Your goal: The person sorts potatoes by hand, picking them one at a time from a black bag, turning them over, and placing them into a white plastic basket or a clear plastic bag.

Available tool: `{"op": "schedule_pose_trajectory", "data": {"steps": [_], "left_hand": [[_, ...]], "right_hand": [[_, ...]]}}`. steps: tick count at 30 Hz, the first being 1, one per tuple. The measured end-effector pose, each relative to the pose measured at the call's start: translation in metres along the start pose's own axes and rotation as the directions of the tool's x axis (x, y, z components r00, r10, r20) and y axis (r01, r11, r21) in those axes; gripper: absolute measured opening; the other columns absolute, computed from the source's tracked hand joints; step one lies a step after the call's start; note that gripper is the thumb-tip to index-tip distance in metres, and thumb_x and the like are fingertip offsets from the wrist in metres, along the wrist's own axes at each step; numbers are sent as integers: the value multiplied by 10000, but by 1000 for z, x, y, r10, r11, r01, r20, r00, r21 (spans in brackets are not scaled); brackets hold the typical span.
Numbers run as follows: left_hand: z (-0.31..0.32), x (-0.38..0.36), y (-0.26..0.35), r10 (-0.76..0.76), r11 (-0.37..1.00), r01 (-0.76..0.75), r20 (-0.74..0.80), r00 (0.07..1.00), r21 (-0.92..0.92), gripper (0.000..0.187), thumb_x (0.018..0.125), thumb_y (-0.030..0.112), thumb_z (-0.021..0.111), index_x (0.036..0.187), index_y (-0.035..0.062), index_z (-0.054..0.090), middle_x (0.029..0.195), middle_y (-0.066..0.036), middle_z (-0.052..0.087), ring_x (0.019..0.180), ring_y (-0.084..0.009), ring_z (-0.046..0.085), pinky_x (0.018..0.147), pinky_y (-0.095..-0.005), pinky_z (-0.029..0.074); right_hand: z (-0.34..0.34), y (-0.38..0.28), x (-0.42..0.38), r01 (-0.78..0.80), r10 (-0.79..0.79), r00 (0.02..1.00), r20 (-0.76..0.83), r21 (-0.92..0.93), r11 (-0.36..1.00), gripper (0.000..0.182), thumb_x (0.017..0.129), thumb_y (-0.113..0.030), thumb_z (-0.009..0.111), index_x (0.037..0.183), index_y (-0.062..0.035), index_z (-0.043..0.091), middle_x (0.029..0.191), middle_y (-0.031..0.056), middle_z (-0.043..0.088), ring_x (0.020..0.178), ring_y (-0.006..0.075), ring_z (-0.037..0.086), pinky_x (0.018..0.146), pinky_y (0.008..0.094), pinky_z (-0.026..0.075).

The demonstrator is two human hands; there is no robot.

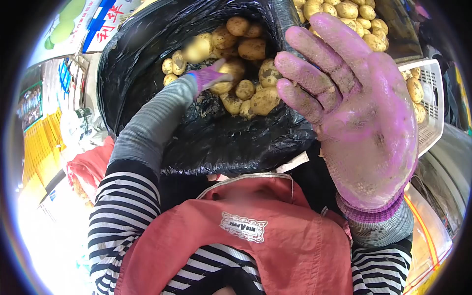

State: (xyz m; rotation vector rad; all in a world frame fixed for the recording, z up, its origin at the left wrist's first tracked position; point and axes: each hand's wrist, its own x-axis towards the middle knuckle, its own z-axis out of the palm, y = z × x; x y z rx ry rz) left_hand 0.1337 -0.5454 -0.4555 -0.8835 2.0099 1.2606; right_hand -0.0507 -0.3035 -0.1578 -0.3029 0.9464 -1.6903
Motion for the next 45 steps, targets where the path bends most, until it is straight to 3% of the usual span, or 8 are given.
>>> {"op": "schedule_pose_trajectory", "data": {"steps": [10, 15, 17, 19, 27, 30, 40, 45], "left_hand": [[-7, 47, 29, -51, 760, -88, 194, 980, 644, 657, 855, 548, 564, 1298, 64, 570, 1332, -312, 506, 1156, -387, 590, 977, -441, 465], [0, -2, 11, -108, 985, 106, -7, 994, -137, 781, 891, 354, 633, 1504, 62, 247, 1435, -211, 431, 1282, -313, 497, 1065, -393, 428], [17, -15, -13, 132, 533, 25, 112, 985, -846, 802, 904, 307, 624, 1517, 36, 183, 1490, -169, 359, 1346, -293, 426, 1109, -406, 379], [17, -39, -10, 367, 444, -52, 129, 921, -895, 826, 895, 287, 627, 1525, 38, 156, 1513, -167, 326, 1370, -269, 393, 1120, -408, 355], [-26, -234, 81, 558, 600, -572, -220, 800, -559, 938, 810, 287, 744, 1521, 22, 191, 1481, -145, 369, 1367, -246, 379, 1136, -363, 286], [-13, -285, 95, 576, 723, -671, -393, 717, -164, 981, 782, 327, 790, 1513, 19, 212, 1466, -164, 379, 1364, -256, 378, 1136, -371, 281], [34, -346, 56, 498, 637, -737, -608, 618, -227, 983, 697, 251, 835, 1491, 47, 293, 1459, -175, 389, 1369, -281, 383, 1131, -390, 302], [42, -342, 57, 684, 708, -592, -583, 438, 385, 942, 642, 179, 838, 1457, 77, 378, 1430, -185, 428, 1331, -351, 427, 1103, -410, 356]], "right_hand": [[-6, -1, 0, 8, -8, 1000, -3, -4, 1000, 651, 1037, -421, 295, 1500, 27, 200, 1498, 230, 347, 1284, 296, 492, 1059, 404, 416], [-12, -7, 2, 37, -38, 998, -59, -19, 999, 647, 1031, -419, 315, 1491, 27, 232, 1482, 216, 378, 1272, 295, 498, 1066, 405, 403], [-10, -10, 4, 17, -21, 996, -89, -41, 999, 651, 1025, -426, 328, 1485, 28, 248, 1471, 210, 397, 1266, 291, 501, 1069, 403, 397], [-8, -6, 4, 22, -30, 996, -80, -99, 995, 637, 1024, -414, 340, 1478, 26, 267, 1453, 203, 420, 1261, 284, 505, 1064, 397, 400], [22, 45, 8, -251, 358, 934, 0, -713, 655, 639, 978, -319, 550, 1465, 13, 306, 1384, 169, 441, 1257, 209, 482, 946, 336, 513], [39, 64, 5, -156, 362, 914, 185, -663, 732, 574, 966, -241, 520, 1435, 33, 335, 1289, 175, 506, 1104, 194, 588, 839, 301, 562], [73, 75, -5, -239, 481, 771, 418, -511, 826, 464, 955, -217, 478, 1373, -21, 429, 1144, 107, 588, 982, 156, 620, 822, 272, 550], [65, 89, 9, 366, 318, 778, 541, -803, 471, 393, 954, -208, 490, 1319, -62, 499, 1191, 136, 559, 1022, 183, 602, 825, 322, 545]]}}
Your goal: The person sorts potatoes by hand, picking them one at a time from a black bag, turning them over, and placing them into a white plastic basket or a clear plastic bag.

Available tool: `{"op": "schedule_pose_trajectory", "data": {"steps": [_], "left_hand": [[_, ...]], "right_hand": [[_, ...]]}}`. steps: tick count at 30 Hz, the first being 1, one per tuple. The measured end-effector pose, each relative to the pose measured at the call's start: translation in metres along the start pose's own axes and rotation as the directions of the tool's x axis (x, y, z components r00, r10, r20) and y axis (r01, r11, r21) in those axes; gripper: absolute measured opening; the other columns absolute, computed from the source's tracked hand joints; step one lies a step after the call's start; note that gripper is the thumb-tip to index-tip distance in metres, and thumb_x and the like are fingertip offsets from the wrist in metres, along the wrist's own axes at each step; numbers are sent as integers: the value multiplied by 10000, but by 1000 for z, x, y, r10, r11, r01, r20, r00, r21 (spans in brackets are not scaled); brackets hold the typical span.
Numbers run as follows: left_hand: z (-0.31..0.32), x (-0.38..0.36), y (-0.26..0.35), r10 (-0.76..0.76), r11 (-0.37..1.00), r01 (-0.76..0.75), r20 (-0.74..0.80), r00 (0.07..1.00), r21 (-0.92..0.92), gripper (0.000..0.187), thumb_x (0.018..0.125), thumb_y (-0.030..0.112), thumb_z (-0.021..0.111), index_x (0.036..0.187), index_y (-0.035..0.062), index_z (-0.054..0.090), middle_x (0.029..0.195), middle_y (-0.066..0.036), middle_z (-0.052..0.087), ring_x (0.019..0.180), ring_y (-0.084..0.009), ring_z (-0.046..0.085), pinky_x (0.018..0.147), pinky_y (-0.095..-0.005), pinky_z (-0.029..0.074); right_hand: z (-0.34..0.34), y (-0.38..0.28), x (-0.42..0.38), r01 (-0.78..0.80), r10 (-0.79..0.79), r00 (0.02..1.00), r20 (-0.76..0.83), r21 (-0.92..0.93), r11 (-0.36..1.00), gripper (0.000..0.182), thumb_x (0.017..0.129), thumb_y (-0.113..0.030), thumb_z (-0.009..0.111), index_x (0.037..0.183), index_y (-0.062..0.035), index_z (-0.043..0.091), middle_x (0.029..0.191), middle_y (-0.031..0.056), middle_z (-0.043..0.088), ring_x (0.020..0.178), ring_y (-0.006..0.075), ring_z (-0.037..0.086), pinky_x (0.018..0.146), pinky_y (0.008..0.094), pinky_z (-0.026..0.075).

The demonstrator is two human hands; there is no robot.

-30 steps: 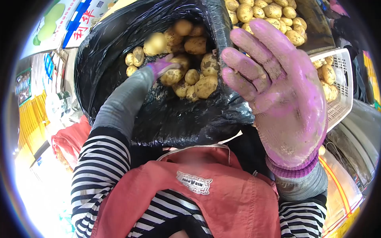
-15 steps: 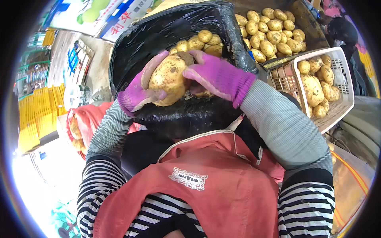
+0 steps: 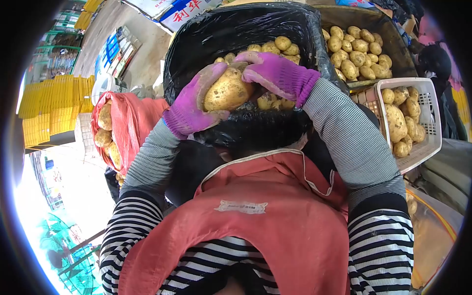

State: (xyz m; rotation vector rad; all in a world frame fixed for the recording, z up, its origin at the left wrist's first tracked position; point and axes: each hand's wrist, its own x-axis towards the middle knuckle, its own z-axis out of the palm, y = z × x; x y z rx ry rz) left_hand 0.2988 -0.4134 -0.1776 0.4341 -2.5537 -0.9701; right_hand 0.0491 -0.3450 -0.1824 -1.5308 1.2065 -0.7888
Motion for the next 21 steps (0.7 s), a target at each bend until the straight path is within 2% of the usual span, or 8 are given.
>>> {"op": "schedule_pose_trajectory", "data": {"steps": [4, 6, 8, 11, 13, 14, 17, 21], "left_hand": [[2, 3, -6, -5, 999, 7, 49, 999, -52, 956, 689, 253, 836, 1476, 37, 338, 1455, -199, 387, 1371, -318, 377, 1126, -395, 302], [2, 7, -6, -6, 997, 10, 62, 998, -71, 960, 679, 240, 837, 1474, 34, 341, 1452, -199, 390, 1368, -319, 381, 1126, -393, 302], [1, 11, -4, -3, 999, 6, 60, 998, -52, 943, 657, 205, 837, 1460, 56, 367, 1422, -190, 430, 1329, -323, 429, 1102, -396, 348], [1, 14, -6, -71, 979, 89, 99, 993, -182, 949, 656, 170, 827, 1463, 44, 344, 1409, -190, 443, 1309, -313, 454, 1092, -396, 371], [3, 15, -8, -143, 904, 171, 99, 985, -392, 946, 690, 191, 807, 1473, 23, 305, 1405, -194, 442, 1305, -306, 458, 1093, -396, 373], [5, 17, -8, -184, 826, 198, 80, 980, -527, 937, 718, 220, 792, 1478, 14, 284, 1401, -196, 445, 1301, -303, 461, 1093, -397, 375], [10, 26, -11, -255, 432, 209, 103, 961, -877, 915, 798, 347, 727, 1487, 0, 235, 1399, -194, 445, 1289, -311, 476, 1081, -404, 397], [23, 33, -13, -393, -162, 190, 240, 888, -968, 656, 974, 435, 482, 1424, -21, 344, 1328, -192, 525, 1219, -288, 551, 1033, -416, 459]], "right_hand": [[-8, 14, 2, 217, -223, 975, 20, -330, 919, 324, 936, -173, 483, 1204, -29, 593, 1182, 157, 582, 970, 201, 627, 808, 310, 538], [-6, 14, 0, 164, -178, 984, -29, -265, 950, 332, 914, -143, 475, 1196, -17, 595, 1100, 143, 608, 930, 200, 629, 806, 301, 522], [-1, 6, -3, -11, 13, 993, -114, 16, 1000, 378, 876, -98, 471, 1230, -3, 564, 959, 109, 636, 880, 185, 622, 809, 296, 492], [-5, 22, -2, 107, -138, 980, -146, -202, 974, 387, 875, -91, 446, 1230, 9, 563, 961, 111, 643, 886, 170, 621, 827, 303, 493], [-14, 12, -6, -109, 115, 992, -50, 112, 988, 387, 923, -141, 445, 1271, 0, 541, 1051, 105, 639, 963, 163, 609, 879, 313, 485], [-17, 8, -7, -224, 224, 974, 27, 255, 941, 389, 948, -166, 445, 1291, -4, 530, 1096, 102, 637, 1002, 160, 603, 904, 318, 481], [-10, 4, -4, -133, 169, 986, 5, 637, 759, 446, 1003, -292, 452, 1366, -34, 472, 1258, 83, 572, 1132, 174, 557, 983, 333, 451], [2, -1, 0, -80, 123, 992, 8, 803, 591, 548, 1000, -406, 470, 1421, -62, 405, 1348, 65, 503, 1205, 196, 518, 1018, 357, 437]]}}
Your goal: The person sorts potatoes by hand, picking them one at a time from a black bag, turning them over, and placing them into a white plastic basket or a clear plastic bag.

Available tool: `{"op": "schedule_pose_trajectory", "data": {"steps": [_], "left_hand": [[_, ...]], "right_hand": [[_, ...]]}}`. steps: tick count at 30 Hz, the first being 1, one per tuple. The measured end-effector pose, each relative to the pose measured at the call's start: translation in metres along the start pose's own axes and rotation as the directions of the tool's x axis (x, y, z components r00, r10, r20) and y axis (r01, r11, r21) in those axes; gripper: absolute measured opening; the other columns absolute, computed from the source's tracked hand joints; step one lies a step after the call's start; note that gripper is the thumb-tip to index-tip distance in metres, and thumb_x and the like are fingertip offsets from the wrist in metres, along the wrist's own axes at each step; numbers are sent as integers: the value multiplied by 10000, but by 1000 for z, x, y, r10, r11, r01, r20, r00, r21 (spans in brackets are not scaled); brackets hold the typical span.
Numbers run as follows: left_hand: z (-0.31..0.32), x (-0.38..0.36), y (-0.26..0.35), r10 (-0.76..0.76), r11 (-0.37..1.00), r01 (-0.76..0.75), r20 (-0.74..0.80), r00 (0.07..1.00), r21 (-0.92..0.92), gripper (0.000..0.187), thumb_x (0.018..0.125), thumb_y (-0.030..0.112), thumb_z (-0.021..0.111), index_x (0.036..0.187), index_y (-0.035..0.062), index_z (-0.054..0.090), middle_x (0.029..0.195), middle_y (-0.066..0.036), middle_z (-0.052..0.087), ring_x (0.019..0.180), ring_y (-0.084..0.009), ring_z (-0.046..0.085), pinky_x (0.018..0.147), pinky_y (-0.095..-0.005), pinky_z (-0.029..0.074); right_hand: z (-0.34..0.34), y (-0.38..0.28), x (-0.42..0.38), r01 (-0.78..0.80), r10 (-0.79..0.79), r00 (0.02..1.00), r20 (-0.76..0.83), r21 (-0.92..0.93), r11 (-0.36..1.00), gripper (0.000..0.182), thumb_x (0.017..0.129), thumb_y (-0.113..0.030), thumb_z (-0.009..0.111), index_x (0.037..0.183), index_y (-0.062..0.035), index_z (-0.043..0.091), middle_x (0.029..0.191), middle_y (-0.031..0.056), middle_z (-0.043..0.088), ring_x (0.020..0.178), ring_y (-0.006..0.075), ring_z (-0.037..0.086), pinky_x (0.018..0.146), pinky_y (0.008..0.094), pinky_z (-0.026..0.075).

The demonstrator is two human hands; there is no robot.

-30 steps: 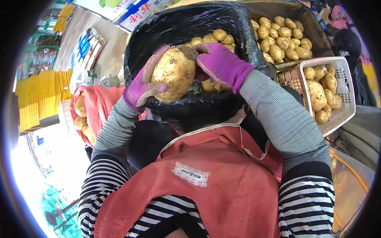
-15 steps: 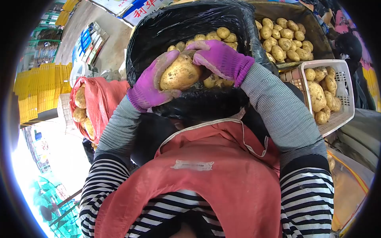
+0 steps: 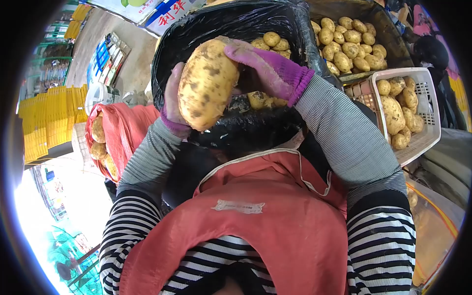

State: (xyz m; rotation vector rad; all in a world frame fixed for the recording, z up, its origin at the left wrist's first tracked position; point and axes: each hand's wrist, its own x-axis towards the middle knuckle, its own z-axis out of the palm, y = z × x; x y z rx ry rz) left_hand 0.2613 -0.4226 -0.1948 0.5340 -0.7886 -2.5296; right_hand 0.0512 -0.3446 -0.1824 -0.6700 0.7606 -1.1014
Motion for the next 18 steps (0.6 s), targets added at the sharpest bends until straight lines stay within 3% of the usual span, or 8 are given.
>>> {"op": "schedule_pose_trajectory", "data": {"steps": [1, 2, 5, 8, 13, 14, 16, 18], "left_hand": [[-5, 5, -1, -46, 989, 45, -6, 999, -139, 612, 997, 419, 448, 1407, -29, 369, 1310, -192, 543, 1203, -282, 564, 1025, -419, 467], [-10, 11, 2, -23, 999, 21, -54, 998, -28, 554, 1030, 404, 375, 1362, -36, 426, 1263, -196, 580, 1170, -259, 587, 1021, -434, 469], [-22, 16, 1, 204, 961, -174, -125, 971, 216, 587, 1017, 423, 408, 1379, -40, 391, 1292, -196, 556, 1192, -263, 568, 1020, -419, 469], [-7, 8, 5, 330, 915, -269, -174, 928, 301, 629, 1004, 397, 449, 1419, -52, 302, 1326, -187, 523, 1223, -268, 537, 1033, -369, 447], [-4, -3, 3, 434, 616, -206, -110, 894, 760, 577, 993, 372, 494, 1363, -67, 439, 1299, -180, 560, 1203, -226, 544, 1049, -332, 406], [-1, -4, 3, 437, 621, -199, -125, 891, 758, 535, 991, 368, 503, 1309, -61, 517, 1294, -173, 573, 1197, -216, 549, 1044, -318, 402], [-6, -3, 4, 420, 614, -195, -108, 901, 765, 532, 994, 365, 498, 1318, -56, 512, 1303, -172, 569, 1210, -219, 541, 1050, -320, 396], [-14, -2, 6, 396, 585, -181, -84, 914, 790, 530, 997, 364, 494, 1326, -51, 509, 1312, -171, 564, 1223, -221, 531, 1057, -322, 389]], "right_hand": [[2, -2, 0, 48, -48, 999, 1, 21, 999, 549, 995, -402, 477, 1420, -63, 403, 1341, 69, 508, 1204, 200, 519, 1011, 369, 445], [2, -5, 1, 97, -97, 995, 4, 37, 995, 550, 990, -397, 484, 1420, -64, 401, 1334, 72, 513, 1203, 204, 521, 1004, 381, 454], [-13, -2, 5, 152, -173, 969, -177, -126, 980, 540, 979, -356, 501, 1420, -68, 381, 1280, 90, 542, 1151, 203, 562, 956, 404, 490], [-14, -2, 5, 89, -106, 952, -287, -71, 993, 514, 973, -282, 506, 1419, -67, 364, 1225, 102, 560, 1078, 197, 606, 902, 385, 523], [-16, 1, 7, -27, -18, 983, -182, -243, 970, 477, 971, -237, 514, 1389, -52, 376, 1210, 110, 560, 1024, 195, 629, 890, 374, 536], [-15, 0, 5, -53, 6, 985, -172, -266, 962, 473, 972, -230, 516, 1386, -49, 378, 1209, 111, 560, 1023, 199, 628, 891, 378, 538], [-28, 8, 9, 54, -136, 986, -93, -598, 800, 485, 976, -221, 516, 1396, -31, 364, 1205, 120, 559, 1025, 205, 626, 869, 369, 553], [-30, 13, 9, 72, -165, 984, -64, -707, 704, 482, 977, -209, 515, 1387, -8, 360, 1196, 130, 560, 1016, 204, 629, 836, 351, 565]]}}
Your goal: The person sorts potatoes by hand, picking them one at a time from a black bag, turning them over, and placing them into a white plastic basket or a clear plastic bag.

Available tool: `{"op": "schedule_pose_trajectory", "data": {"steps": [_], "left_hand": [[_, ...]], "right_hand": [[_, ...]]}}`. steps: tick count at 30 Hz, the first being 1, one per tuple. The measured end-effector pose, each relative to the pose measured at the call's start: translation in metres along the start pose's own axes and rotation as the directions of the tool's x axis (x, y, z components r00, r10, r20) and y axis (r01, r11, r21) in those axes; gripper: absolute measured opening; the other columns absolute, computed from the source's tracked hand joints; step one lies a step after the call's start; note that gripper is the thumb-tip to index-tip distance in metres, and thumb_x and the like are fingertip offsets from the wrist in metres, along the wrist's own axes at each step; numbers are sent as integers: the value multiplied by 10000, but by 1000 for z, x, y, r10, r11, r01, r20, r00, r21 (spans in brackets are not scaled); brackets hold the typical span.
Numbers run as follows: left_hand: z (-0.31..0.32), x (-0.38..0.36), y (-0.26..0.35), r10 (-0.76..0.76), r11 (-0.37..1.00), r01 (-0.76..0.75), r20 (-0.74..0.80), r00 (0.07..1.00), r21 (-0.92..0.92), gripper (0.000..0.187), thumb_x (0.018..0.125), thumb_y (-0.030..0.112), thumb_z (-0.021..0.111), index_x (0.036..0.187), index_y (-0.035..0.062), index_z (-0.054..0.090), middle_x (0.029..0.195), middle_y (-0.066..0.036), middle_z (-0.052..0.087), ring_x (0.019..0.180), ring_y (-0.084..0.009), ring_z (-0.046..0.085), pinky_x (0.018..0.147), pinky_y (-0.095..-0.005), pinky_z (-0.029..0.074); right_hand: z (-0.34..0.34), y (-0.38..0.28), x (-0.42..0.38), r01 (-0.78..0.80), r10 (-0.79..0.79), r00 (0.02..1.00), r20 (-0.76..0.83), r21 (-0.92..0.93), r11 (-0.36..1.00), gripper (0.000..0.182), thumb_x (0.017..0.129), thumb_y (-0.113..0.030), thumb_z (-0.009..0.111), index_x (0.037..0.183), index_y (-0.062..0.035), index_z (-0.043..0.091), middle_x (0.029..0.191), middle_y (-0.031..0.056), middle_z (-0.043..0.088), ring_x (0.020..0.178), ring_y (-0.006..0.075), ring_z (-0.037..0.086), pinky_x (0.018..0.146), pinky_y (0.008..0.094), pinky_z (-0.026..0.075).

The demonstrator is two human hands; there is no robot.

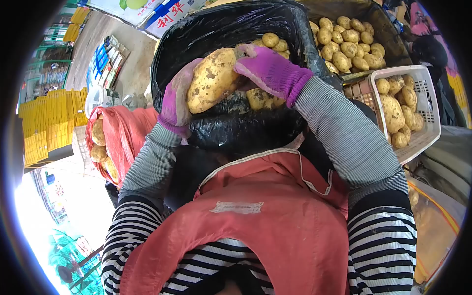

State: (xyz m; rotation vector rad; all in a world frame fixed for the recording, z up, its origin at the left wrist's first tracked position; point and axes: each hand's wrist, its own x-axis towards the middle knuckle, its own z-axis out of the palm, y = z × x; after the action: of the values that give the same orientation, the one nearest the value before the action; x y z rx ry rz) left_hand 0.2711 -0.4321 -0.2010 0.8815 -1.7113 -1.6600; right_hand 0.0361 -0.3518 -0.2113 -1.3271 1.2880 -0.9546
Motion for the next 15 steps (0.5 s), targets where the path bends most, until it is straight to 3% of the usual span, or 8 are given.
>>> {"op": "schedule_pose_trajectory", "data": {"steps": [2, 5, 8, 11, 14, 15], "left_hand": [[-7, 3, -3, 7, 997, -10, 44, 999, 70, 529, 999, 364, 491, 1333, -46, 508, 1321, -172, 558, 1237, -222, 520, 1065, -324, 381], [-8, 1, -5, -59, 998, 60, 72, 996, -10, 535, 1005, 370, 479, 1344, -44, 501, 1333, -172, 549, 1251, -220, 508, 1072, -321, 372], [-7, 0, -4, -73, 997, 74, 96, 993, -2, 544, 1006, 381, 477, 1348, -42, 497, 1346, -168, 540, 1251, -216, 507, 1075, -316, 369], [-7, 1, -2, -87, 994, 80, 101, 991, 69, 555, 1012, 391, 458, 1349, -49, 492, 1339, -169, 545, 1240, -201, 514, 1069, -308, 376], [-7, 1, -3, -123, 978, 144, 138, 983, -151, 560, 1024, 400, 413, 1344, -53, 488, 1286, -169, 584, 1169, -195, 578, 1023, -306, 434], [-6, -1, -1, -158, 954, 189, 146, 977, -232, 563, 1027, 407, 396, 1339, -53, 489, 1270, -168, 595, 1143, -194, 596, 1008, -303, 449]], "right_hand": [[4, -10, -7, -78, 78, 997, 7, 63, 995, 464, 977, -195, 512, 1362, 21, 366, 1182, 141, 561, 995, 195, 637, 793, 323, 576], [9, -29, -13, -188, 187, 982, 24, 152, 970, 440, 977, -174, 507, 1323, 64, 376, 1160, 158, 563, 965, 181, 648, 727, 282, 591], [10, -22, -13, -179, 179, 984, 19, 189, 966, 394, 966, -154, 493, 1269, 78, 396, 1137, 160, 567, 896, 163, 662, 714, 268, 589], [11, -20, -14, -177, 179, 984, 0, 160, 971, 356, 952, -130, 475, 1243, 68, 421, 1050, 132, 594, 841, 148, 664, 693, 261, 585], [8, -21, -15, -153, 132, 986, -99, -247, 957, 348, 939, -88, 470, 1257, 53, 456, 968, 100, 613, 783, 130, 658, 666, 261, 580], [9, -25, -18, -142, 129, 986, -104, -135, 981, 355, 934, -82, 467, 1266, 44, 468, 949, 92, 618, 769, 127, 657, 665, 260, 575]]}}
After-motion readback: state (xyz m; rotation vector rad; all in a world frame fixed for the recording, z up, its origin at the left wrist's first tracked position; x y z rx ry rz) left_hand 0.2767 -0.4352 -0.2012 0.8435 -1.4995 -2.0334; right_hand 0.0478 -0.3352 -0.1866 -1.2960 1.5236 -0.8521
